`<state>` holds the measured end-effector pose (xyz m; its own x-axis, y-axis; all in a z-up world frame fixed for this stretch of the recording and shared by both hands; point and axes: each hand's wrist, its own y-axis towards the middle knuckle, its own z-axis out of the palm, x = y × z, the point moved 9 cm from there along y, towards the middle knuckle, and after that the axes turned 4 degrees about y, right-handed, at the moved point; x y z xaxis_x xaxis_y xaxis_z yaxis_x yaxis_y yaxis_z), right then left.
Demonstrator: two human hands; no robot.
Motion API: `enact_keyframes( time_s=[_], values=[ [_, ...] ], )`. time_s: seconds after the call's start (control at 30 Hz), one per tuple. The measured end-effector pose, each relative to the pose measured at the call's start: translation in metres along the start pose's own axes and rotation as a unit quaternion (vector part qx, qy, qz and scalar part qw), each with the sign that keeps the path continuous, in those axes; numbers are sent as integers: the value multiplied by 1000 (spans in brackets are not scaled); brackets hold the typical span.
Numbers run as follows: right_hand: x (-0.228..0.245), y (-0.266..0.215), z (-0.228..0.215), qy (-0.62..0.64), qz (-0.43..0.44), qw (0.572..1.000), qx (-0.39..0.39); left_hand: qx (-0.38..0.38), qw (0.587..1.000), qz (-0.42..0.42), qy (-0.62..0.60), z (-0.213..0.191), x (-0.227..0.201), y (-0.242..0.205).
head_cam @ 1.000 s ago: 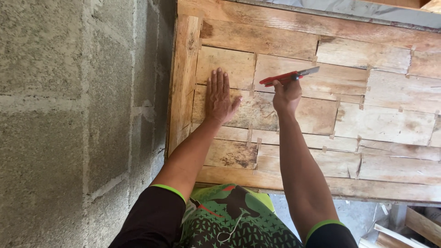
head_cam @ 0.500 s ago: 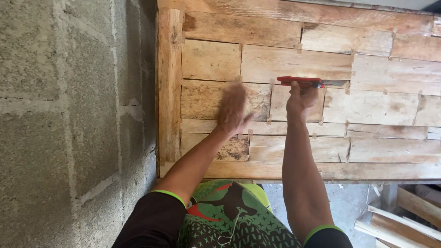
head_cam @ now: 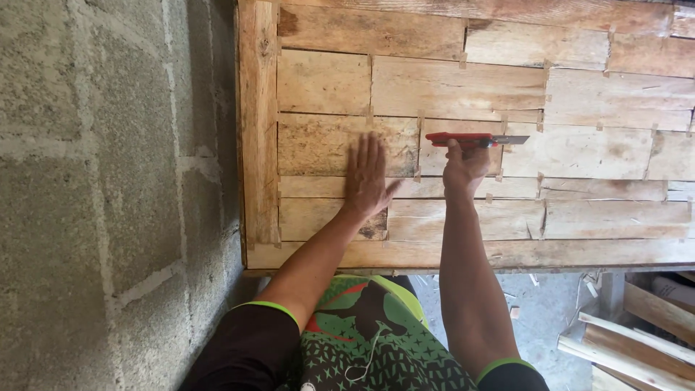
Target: Scraping and trimming the surface of a wooden mosaic panel using a utility knife.
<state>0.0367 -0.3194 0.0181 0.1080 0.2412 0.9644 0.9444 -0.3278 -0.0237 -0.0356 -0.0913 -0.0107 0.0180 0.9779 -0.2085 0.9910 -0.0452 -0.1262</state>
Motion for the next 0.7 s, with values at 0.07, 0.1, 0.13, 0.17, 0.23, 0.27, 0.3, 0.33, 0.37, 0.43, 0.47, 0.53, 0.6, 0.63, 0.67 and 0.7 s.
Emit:
enact_keyframes(
  time_s=[0.07, 0.1, 0.13, 0.17, 0.23, 0.27, 0.3, 0.33, 0.37, 0.43, 0.47, 0.53, 0.6, 0.63, 0.67, 0.7],
  values=[
    [4, -2, 3, -20, 14, 1000, 14, 34, 997, 71, -21, -7, -20, -9],
    [3, -7, 5, -43, 29, 998, 25, 71, 986, 144, -44, -6, -36, -20],
    [2, -10, 6, -43, 31, 998, 28, 72, 986, 141, -44, 1, -39, -29],
    [4, -13, 10, -26, 21, 998, 46, 47, 972, 220, -65, 2, -57, -44],
    [4, -17, 18, -6, 10, 998, 69, 20, 953, 292, -83, 2, -73, -70],
    [-2, -20, 30, -15, 26, 992, 119, -6, 964, 237, -118, -3, -63, -75],
    [-9, -28, 37, -26, 45, 985, 166, -29, 970, 184, -155, -5, -55, -87],
    [-13, -35, 42, -25, 46, 984, 168, -28, 971, 182, -154, -9, -57, -99],
    [-20, -44, 57, -56, 59, 972, 220, -28, 985, 103, -134, -10, -46, -104],
    [-27, -57, 78, -86, 71, 954, 278, -28, 993, 18, -112, -11, -35, -119],
    [-20, -58, 81, -103, 29, 959, 263, -31, 994, 38, -95, -10, -40, -125],
    [-10, -61, 87, -118, -13, 961, 250, -33, 995, 56, -76, -7, -46, -135],
    [-18, -62, 86, -172, 58, 955, 233, -51, 992, 60, -95, -6, -48, -140],
    [-15, -61, 87, -172, 57, 955, 235, -52, 993, 57, -95, -6, -48, -141],
    [-9, -60, 88, -185, 32, 952, 240, -51, 993, 54, -89, -5, -49, -141],
    [-2, -58, 90, -199, 5, 949, 244, -52, 994, 50, -84, -4, -49, -140]
  ],
)
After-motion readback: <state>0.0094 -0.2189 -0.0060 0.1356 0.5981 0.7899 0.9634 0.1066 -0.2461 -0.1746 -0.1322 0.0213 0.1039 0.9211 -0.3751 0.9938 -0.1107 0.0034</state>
